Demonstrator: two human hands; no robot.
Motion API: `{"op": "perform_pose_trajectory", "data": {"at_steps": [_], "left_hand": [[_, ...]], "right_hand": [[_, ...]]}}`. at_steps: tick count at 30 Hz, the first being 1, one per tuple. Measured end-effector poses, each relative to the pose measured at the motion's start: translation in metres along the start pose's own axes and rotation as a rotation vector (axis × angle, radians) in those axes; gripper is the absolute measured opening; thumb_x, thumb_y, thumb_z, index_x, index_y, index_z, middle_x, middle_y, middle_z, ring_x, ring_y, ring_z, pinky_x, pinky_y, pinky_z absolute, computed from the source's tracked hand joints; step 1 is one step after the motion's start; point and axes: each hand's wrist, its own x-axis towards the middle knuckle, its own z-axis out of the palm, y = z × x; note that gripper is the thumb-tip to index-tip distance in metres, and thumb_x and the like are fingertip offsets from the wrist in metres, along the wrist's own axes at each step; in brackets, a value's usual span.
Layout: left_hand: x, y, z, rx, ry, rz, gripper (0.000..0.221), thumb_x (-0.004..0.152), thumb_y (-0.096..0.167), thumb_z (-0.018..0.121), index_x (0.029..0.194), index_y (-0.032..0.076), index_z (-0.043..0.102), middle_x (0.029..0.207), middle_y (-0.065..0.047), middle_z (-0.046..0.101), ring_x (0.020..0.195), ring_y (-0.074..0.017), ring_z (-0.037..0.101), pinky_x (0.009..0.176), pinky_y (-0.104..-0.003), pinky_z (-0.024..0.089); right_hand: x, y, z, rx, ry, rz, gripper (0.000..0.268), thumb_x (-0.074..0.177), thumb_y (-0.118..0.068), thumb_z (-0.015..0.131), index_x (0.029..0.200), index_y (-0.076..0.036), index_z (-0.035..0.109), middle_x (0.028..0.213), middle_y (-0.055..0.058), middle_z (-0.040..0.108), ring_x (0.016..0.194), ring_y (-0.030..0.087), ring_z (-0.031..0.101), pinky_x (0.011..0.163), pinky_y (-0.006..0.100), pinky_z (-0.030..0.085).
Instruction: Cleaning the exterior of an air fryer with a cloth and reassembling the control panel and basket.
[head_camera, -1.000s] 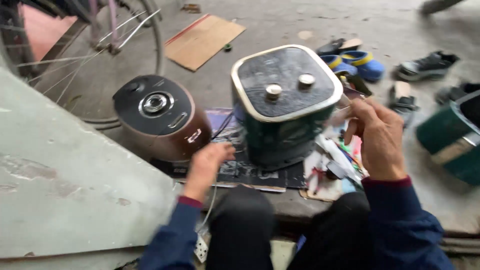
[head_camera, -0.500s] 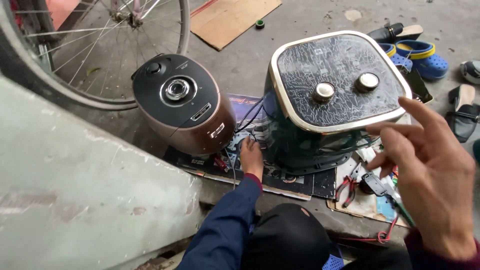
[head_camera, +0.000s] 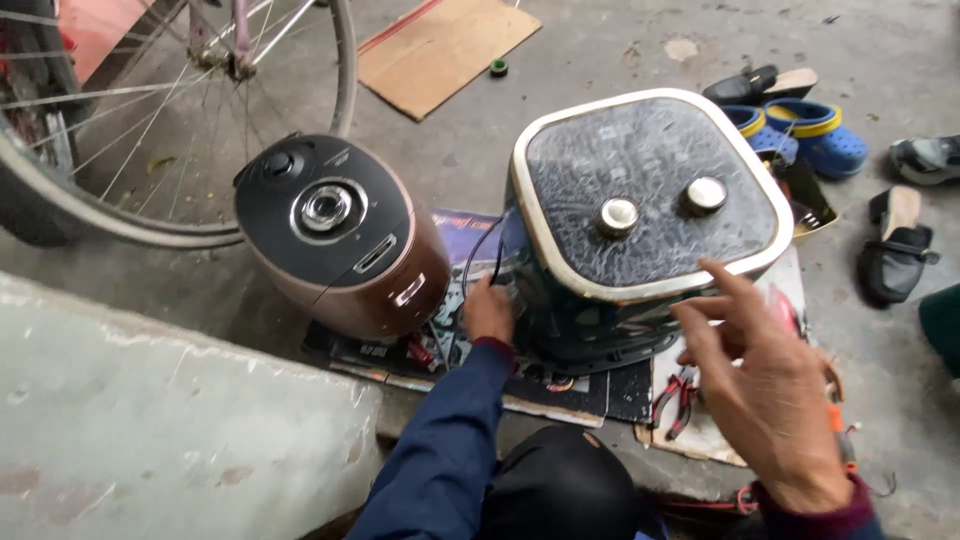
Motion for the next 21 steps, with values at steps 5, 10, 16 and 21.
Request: {"op": "perform_pose_trajectory", "data": {"at_steps": [5,10,16,21], "left_hand": [[-0.003,0.013,-0.023,-0.040,-0.084,-0.198,0.055,0.101,0.036,0.039,0.137,0.024,0.079,0.135,-0.005,0.081,0.123,-0.0393,0.071,0.109,-0.052,0.045],[-0.012,-0.031,0.000,0.095,-0.276,-0.161,0.049,0.092,0.026,0.070,0.138,0.013,0.062,0.126,-0.024,0.064,0.111,-0.0474,0.066,0.096,-0.055,0.057],[-0.044,0.005,-0.029,0.202,-0.077,0.083,0.023,0.107,0.035,0.062,0.119,0.017,0.070,0.096,-0.016,0.080,0.086,-0.0462,0.075,0.076,-0.058,0.058],[-0.054,0.025,-0.072,-0.172,-0.117,-0.192,0.043,0.104,0.052,0.065,0.104,0.013,0.083,0.083,-0.005,0.080,0.071,-0.0280,0.071,0.067,-0.041,0.055]], "right_hand": [[0.019,0.020,0.017,-0.010,0.061,-0.009,0.041,0.100,-0.018,0.076,0.139,-0.005,0.078,0.100,0.009,0.086,0.073,0.020,0.073,0.063,0.034,0.058],[0.030,0.024,0.021,0.064,0.047,0.020,0.034,0.099,-0.017,0.076,0.131,-0.008,0.081,0.083,0.006,0.080,0.061,0.015,0.062,0.050,0.030,0.049],[0.039,0.030,0.027,0.034,-0.013,0.147,0.038,0.102,-0.024,0.073,0.140,-0.020,0.078,0.076,0.005,0.081,0.057,0.015,0.064,0.048,0.031,0.047],[0.034,0.019,0.026,0.111,0.003,0.200,0.034,0.104,-0.021,0.072,0.137,-0.016,0.079,0.077,0.008,0.078,0.065,0.017,0.069,0.055,0.032,0.051]]}}
